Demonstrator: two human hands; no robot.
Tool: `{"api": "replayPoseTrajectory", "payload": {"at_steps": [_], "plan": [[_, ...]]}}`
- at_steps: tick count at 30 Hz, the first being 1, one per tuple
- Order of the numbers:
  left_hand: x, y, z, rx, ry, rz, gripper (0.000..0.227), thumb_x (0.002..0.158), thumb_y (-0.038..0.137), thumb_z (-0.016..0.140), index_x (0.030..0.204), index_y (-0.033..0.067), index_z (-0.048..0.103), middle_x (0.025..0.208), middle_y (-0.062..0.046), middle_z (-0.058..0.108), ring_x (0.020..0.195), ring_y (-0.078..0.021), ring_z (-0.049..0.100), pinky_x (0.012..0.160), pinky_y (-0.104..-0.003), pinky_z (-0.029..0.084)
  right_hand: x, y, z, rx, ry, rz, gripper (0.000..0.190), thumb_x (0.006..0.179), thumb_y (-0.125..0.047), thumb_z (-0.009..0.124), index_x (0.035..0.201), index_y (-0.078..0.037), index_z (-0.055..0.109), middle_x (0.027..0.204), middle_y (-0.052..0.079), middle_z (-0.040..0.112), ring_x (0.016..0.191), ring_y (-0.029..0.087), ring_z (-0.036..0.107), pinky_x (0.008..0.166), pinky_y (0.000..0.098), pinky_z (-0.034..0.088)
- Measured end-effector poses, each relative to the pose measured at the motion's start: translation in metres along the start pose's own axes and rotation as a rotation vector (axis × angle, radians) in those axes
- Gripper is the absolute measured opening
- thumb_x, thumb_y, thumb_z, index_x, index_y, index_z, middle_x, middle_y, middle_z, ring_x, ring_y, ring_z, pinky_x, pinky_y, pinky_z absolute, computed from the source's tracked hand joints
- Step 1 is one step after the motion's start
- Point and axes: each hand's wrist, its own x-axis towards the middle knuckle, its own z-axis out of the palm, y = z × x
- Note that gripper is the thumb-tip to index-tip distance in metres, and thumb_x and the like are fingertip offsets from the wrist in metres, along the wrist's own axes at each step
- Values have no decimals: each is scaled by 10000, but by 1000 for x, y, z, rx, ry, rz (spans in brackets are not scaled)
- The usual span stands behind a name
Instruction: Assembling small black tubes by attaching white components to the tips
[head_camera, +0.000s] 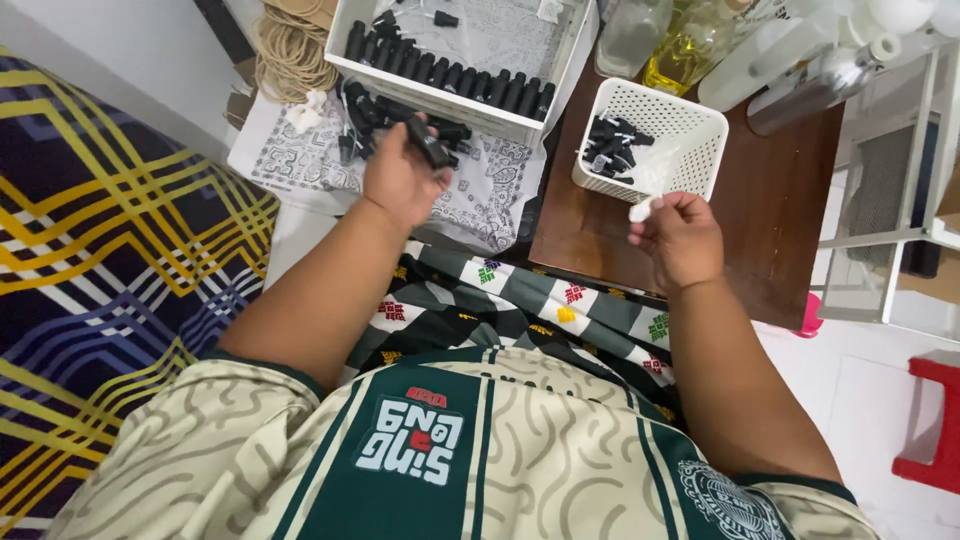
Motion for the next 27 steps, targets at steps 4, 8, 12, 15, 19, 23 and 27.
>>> {"api": "replayPoseTrajectory", "payload": {"at_steps": [4,8,12,15,19,23,27], "plan": [[-41,-6,44,-2,-112,-112,275,980,405,477,1161,268,631,971,54,639,852,-205,658,716,-406,550,-38,-29,21,74,-94,-98,152,1003,-98,695,1088,-111,570,928,23,542,678,202,723,636,333,717],[-92,-8,89,48,-220,-178,330,967,394,546,1214,198,642,956,-2,634,773,-175,638,636,-350,581,-83,-59,31,-120,-287,-538,193,911,23,778,1070,30,668,939,103,636,813,182,689,733,336,641],[-129,-29,124,110,-286,-274,269,939,366,599,1071,140,660,892,2,621,710,-145,633,575,-309,580,-138,-85,43,-527,-355,-1168,242,851,-160,902,1044,-69,789,1011,96,760,923,278,729,846,393,594],[-150,-60,129,30,-385,-350,333,983,363,564,1100,63,642,850,-15,549,661,-163,606,514,-343,557,-164,-84,51,-643,-375,-1320,107,892,-212,826,990,-171,814,1067,15,771,925,231,748,802,362,611],[-158,-92,119,146,-317,-322,235,973,285,633,1139,123,594,783,-91,583,679,-241,672,532,-316,546,-142,-79,35,-751,-206,-1435,94,916,-196,817,964,-120,791,997,66,744,827,264,717,734,376,605],[-156,-93,114,157,-259,-320,165,982,218,604,1122,143,560,811,-81,566,701,-242,652,562,-351,546,-159,-79,31,-709,-311,-1375,104,898,-134,805,988,-89,780,963,60,715,843,268,726,710,370,611],[-150,-103,106,188,-216,-340,187,999,259,587,1155,165,550,931,-97,583,784,-245,655,674,-441,599,-176,-85,25,-973,-383,-1500,257,939,38,687,1172,145,696,1051,107,627,985,158,633,991,176,513]]}}
